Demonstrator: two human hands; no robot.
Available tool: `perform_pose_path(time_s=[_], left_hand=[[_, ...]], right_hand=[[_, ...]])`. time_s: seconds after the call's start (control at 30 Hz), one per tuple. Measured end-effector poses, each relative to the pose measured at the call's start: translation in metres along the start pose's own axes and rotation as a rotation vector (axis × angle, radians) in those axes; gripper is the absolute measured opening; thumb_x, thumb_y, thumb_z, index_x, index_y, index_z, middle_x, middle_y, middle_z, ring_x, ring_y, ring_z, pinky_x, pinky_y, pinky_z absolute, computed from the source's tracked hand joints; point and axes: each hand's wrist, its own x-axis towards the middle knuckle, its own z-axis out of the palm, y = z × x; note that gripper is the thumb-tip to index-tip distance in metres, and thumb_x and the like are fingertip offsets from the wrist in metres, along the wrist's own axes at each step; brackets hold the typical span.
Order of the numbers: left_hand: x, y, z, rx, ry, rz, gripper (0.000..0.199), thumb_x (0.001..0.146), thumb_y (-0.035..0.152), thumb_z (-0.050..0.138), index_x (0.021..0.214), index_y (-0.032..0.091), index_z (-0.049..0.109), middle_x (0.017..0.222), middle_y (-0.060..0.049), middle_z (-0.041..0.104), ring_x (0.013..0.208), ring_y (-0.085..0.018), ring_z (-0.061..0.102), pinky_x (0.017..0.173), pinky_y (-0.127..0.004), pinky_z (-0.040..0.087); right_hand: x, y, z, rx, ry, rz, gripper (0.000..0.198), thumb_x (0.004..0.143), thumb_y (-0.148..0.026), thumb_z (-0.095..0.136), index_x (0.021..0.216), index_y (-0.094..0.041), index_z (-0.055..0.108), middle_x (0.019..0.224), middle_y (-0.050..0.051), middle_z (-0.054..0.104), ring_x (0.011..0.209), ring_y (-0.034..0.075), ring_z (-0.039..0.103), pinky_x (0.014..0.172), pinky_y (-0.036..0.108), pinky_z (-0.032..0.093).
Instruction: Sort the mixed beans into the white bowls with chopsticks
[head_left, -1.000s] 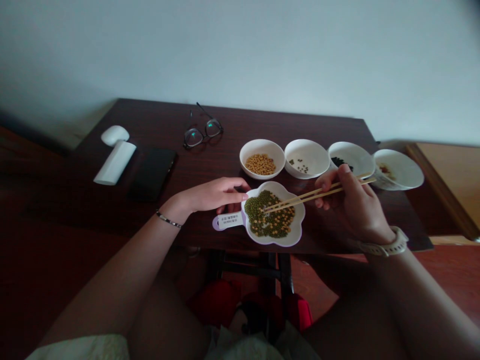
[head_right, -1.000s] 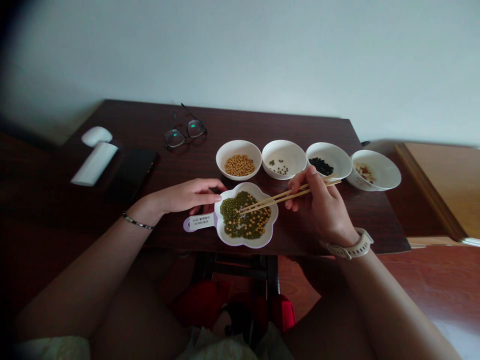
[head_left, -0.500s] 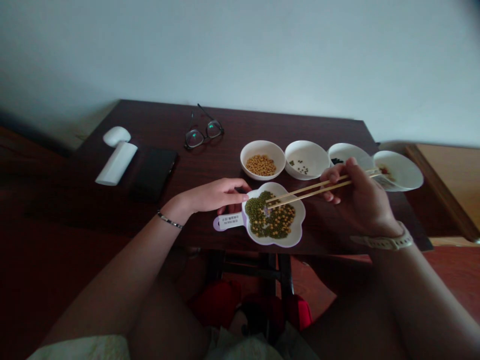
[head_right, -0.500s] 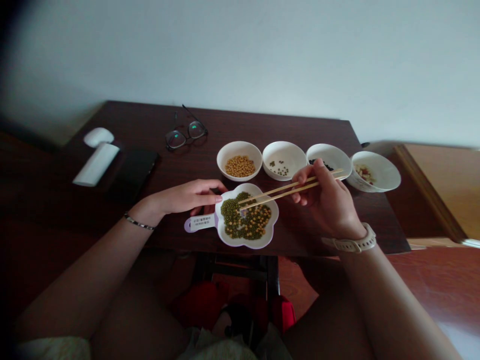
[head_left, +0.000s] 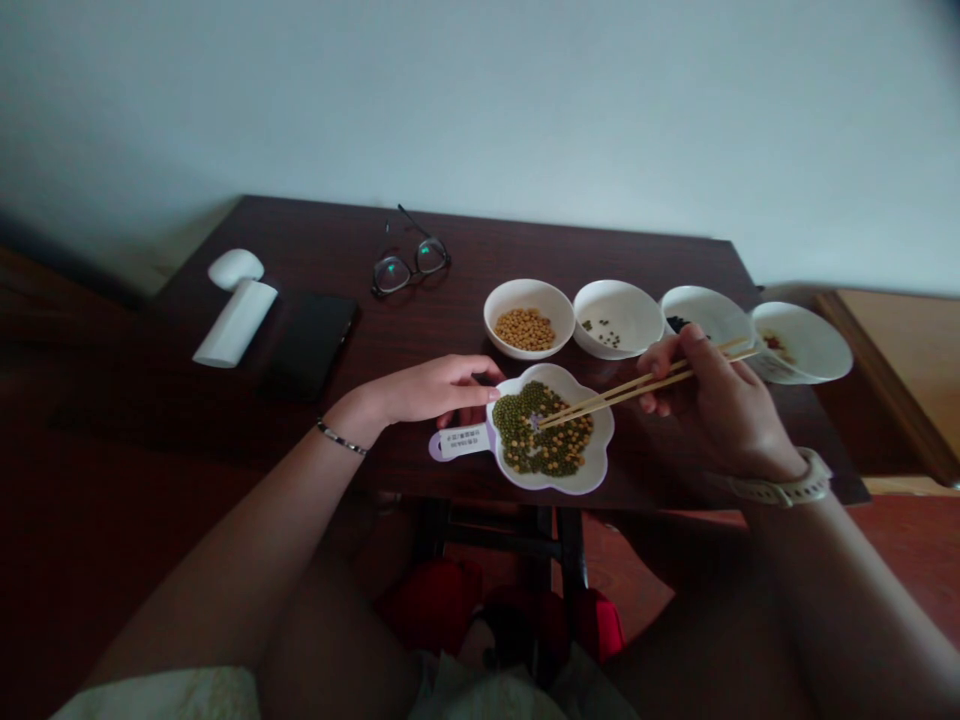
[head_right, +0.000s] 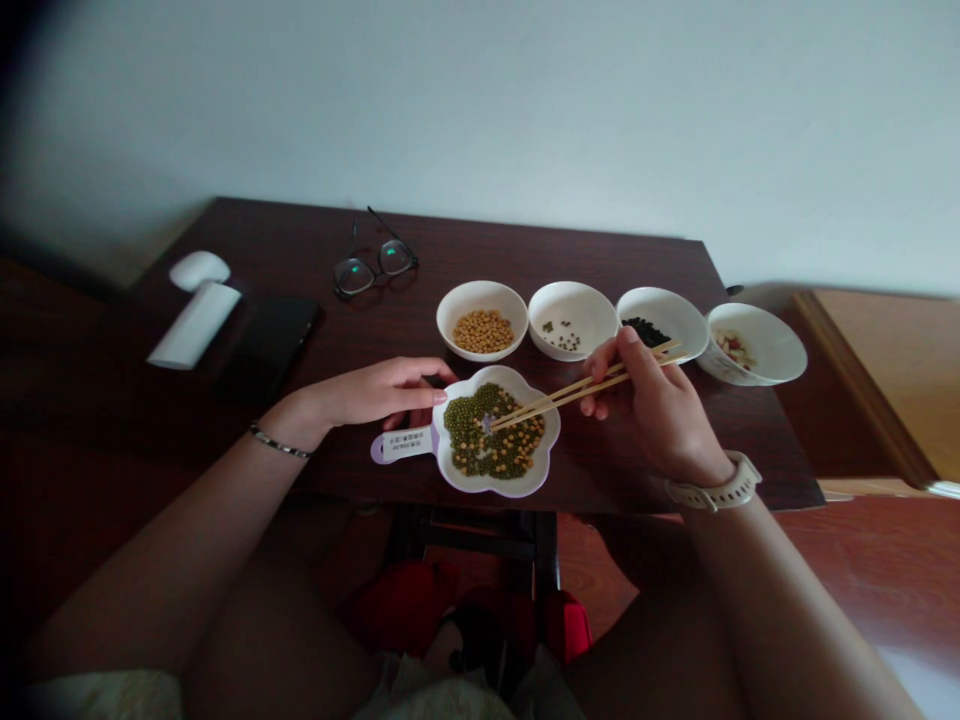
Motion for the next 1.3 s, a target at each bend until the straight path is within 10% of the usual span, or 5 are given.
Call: perform_pose_path(time_s=[1.1, 1.3], left_hand=[[-0.002, -0.003, 0.000, -0.022, 0.012, 0.014, 0.048, 0.105, 0.055, 0.067, 0.136, 0.018, 0.069, 0.088, -0.004, 0.077, 0.060, -0.014, 0.066, 0.051, -0.024, 0.051], [-0.018, 0.006, 0.013, 0.254, 0.464, 0.109, 0.030, 0.109, 0.047, 0.059, 0.119, 0.020, 0.068, 0.083, -0.002, 0.073, 0.069, -0.015, 0.069, 0.060, -0.024, 0.052]], right_hand=[[0.002, 0.003, 0.004, 0.006, 0.009, -0.012, 0.052, 0.106, -0.064, 0.067, 0.077, -0.021, 0.070, 0.077, 0.004, 0.066, 0.057, 0.013, 0.060, 0.046, 0.025, 0.045], [0.000, 0.001, 0.005, 0.053, -0.054, 0.050, 0.051, 0.108, -0.062, 0.064, 0.080, -0.021, 0.073, 0.076, 0.004, 0.066, 0.056, 0.012, 0.059, 0.047, 0.024, 0.047]])
